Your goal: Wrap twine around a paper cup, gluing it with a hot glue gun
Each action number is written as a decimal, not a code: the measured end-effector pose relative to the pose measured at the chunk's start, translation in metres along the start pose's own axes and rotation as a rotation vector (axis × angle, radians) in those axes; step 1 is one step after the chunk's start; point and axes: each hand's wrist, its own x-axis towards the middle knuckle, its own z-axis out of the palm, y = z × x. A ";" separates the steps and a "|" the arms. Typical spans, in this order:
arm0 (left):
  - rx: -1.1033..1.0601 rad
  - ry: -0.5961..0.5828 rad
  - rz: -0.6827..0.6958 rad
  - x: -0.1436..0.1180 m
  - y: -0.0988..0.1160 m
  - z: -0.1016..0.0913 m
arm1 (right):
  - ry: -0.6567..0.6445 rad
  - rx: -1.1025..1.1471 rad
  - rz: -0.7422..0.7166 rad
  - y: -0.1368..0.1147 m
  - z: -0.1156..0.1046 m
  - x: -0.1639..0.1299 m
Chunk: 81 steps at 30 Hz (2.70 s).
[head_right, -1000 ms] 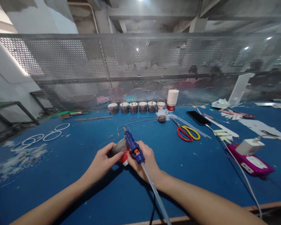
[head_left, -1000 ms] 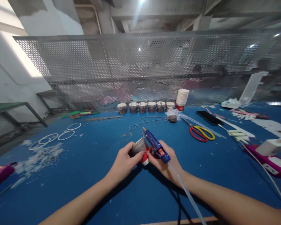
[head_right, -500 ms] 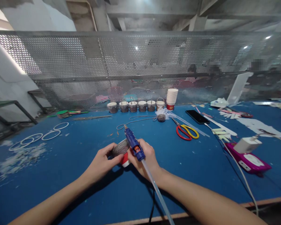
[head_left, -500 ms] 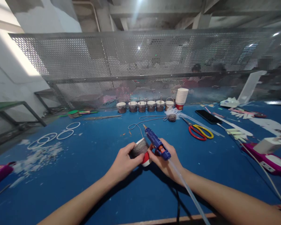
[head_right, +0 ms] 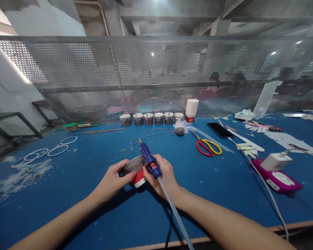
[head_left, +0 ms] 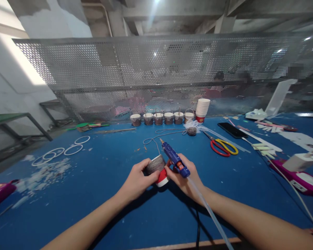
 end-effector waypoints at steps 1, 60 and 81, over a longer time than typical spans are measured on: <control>-0.008 -0.005 -0.002 0.000 -0.001 0.000 | 0.000 0.006 -0.004 0.000 0.000 0.000; 0.154 0.017 0.162 -0.002 -0.001 -0.003 | -0.038 0.110 0.025 0.002 -0.001 0.000; 0.185 0.090 0.103 -0.003 -0.002 0.003 | -0.059 0.120 0.012 0.003 0.002 -0.001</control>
